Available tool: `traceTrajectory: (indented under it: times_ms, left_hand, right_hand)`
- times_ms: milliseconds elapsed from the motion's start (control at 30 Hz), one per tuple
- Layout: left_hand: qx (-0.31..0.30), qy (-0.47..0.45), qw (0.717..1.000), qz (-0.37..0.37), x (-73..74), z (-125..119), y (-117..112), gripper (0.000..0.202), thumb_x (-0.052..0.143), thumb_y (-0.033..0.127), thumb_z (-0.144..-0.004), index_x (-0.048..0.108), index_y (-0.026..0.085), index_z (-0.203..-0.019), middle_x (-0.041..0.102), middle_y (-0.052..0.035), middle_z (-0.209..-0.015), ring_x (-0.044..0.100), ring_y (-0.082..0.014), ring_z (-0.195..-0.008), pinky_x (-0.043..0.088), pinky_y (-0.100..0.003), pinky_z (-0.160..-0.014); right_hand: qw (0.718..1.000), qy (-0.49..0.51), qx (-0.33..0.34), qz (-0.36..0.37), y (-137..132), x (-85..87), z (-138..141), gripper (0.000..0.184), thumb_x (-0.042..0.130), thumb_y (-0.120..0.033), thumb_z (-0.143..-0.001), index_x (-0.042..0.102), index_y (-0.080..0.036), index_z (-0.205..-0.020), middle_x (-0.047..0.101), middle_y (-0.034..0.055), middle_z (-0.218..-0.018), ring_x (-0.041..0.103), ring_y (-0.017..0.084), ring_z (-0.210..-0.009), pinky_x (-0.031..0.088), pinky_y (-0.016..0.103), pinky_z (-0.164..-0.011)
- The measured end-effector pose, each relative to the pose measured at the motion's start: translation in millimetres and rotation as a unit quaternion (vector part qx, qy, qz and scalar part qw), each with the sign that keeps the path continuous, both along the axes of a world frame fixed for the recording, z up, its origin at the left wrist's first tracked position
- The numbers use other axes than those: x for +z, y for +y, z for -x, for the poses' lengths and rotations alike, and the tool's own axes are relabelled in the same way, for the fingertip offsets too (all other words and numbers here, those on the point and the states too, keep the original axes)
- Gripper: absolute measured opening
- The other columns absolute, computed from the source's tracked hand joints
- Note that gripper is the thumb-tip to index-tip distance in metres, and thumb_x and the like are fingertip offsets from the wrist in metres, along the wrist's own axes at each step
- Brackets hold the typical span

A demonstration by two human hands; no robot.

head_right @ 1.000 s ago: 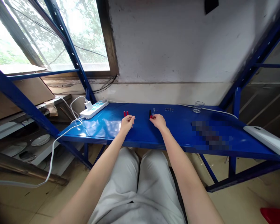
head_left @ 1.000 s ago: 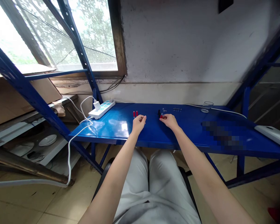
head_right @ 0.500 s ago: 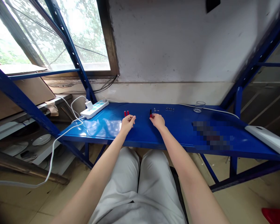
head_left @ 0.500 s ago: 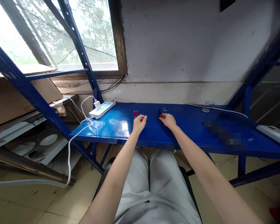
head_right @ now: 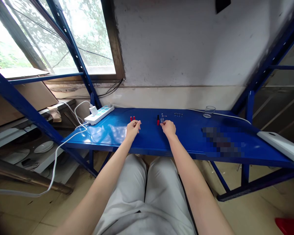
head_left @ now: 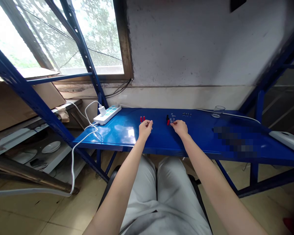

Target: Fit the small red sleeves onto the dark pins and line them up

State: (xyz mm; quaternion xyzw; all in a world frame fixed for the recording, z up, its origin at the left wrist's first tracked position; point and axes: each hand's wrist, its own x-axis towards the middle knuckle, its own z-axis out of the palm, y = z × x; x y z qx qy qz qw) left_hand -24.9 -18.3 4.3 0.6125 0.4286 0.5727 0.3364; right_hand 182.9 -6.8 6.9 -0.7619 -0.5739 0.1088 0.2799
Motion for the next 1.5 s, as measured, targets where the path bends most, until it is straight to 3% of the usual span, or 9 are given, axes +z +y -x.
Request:
traceTrajectory:
  times_ms: [300, 500, 600, 733, 800, 900, 1133, 1500]
  left_hand:
    - [0.112, -0.173, 0.978, 0.040, -0.8, 8.0, 10.3, 0.027, 0.054, 0.041, -0.077, 0.055, 0.016, -0.068, 0.044, 0.0047, -0.050, 0.038, -0.0043, -0.036, 0.030, -0.017, -0.036]
    - [0.151, -0.219, 0.963, 0.045, 1.0, 10.3, 10.1, 0.023, 0.052, 0.037, -0.078, 0.053, 0.016, -0.068, 0.042, 0.0055, -0.048, 0.037, -0.0047, -0.036, 0.029, -0.018, -0.036]
    - [0.165, -0.236, 0.957, 0.047, 1.7, 11.3, 8.9, 0.023, 0.051, 0.036, -0.079, 0.051, 0.016, -0.069, 0.041, 0.0060, -0.047, 0.035, -0.0045, -0.036, 0.028, -0.018, -0.037]
    - [0.182, -0.253, 0.949, 0.055, 3.4, 12.2, 8.2, 0.022, 0.049, 0.035, -0.078, 0.051, 0.016, -0.068, 0.039, 0.0063, -0.046, 0.034, -0.0044, -0.037, 0.027, -0.018, -0.037]
    - [0.189, -0.263, 0.945, 0.055, 4.3, 12.1, 8.7, 0.021, 0.049, 0.033, -0.078, 0.051, 0.016, -0.067, 0.039, 0.0064, -0.045, 0.034, -0.0045, -0.036, 0.027, -0.018, -0.037]
    - [0.200, -0.275, 0.939, 0.058, 4.5, 11.9, 10.4, 0.019, 0.048, 0.031, -0.078, 0.049, 0.016, -0.066, 0.038, 0.0068, -0.044, 0.034, -0.0048, -0.035, 0.026, -0.018, -0.036]
    - [0.207, -0.270, 0.938, 0.074, 0.8, 13.0, 15.1, 0.019, 0.047, 0.032, -0.078, 0.048, 0.016, -0.067, 0.036, 0.0075, -0.043, 0.033, -0.0048, -0.034, 0.024, -0.018, -0.036]
    - [0.208, -0.259, 0.939, 0.086, 0.6, 13.1, 12.6, 0.022, 0.045, 0.035, -0.080, 0.048, 0.017, -0.068, 0.038, 0.0057, -0.047, 0.033, -0.0049, -0.038, 0.027, -0.019, -0.038]
  right_hand:
    - [1.000, -0.014, -0.005, 0.020, 0.5, 2.8, 3.7, 0.024, 0.056, -0.036, -0.080, 0.069, -0.016, -0.084, 0.068, 0.0095, -0.080, 0.063, 0.019, -0.070, 0.043, 0.024, -0.054]
    - [0.998, -0.029, 0.021, 0.045, -5.0, 10.2, -1.0, 0.028, 0.058, -0.032, -0.078, 0.066, -0.013, -0.097, 0.067, 0.0143, -0.092, 0.064, 0.022, -0.078, 0.044, 0.026, -0.056]
    - [0.998, -0.059, 0.008, 0.032, -17.4, 19.6, 10.9, 0.027, 0.055, -0.030, -0.081, 0.066, -0.013, -0.098, 0.067, 0.0150, -0.092, 0.063, 0.023, -0.080, 0.044, 0.027, -0.058]
    - [0.992, -0.039, 0.120, -0.025, -25.5, 24.0, 50.3, 0.025, 0.052, -0.032, -0.083, 0.066, -0.019, -0.098, 0.068, 0.0092, -0.093, 0.063, 0.020, -0.083, 0.045, 0.026, -0.064]
    - [0.980, -0.019, 0.192, -0.045, -18.6, 20.0, 72.4, 0.026, 0.052, -0.032, -0.083, 0.065, -0.019, -0.101, 0.067, 0.0081, -0.098, 0.062, 0.018, -0.087, 0.046, 0.025, -0.067]
    - [0.971, -0.021, 0.230, -0.062, 3.1, 11.0, 98.4, 0.026, 0.055, -0.030, -0.081, 0.064, -0.018, -0.102, 0.066, 0.0079, -0.103, 0.060, 0.018, -0.092, 0.045, 0.026, -0.075]
    - [0.982, -0.044, 0.183, -0.014, 44.7, 3.6, 128.5, 0.029, 0.060, -0.036, -0.075, 0.064, -0.019, -0.099, 0.061, 0.0081, -0.112, 0.052, 0.024, -0.107, 0.040, 0.037, -0.086]
    - [0.988, -0.024, 0.149, 0.014, 57.8, 3.5, 140.9, 0.027, 0.060, -0.040, -0.074, 0.064, -0.023, -0.095, 0.062, 0.0059, -0.110, 0.048, 0.025, -0.109, 0.036, 0.040, -0.086]
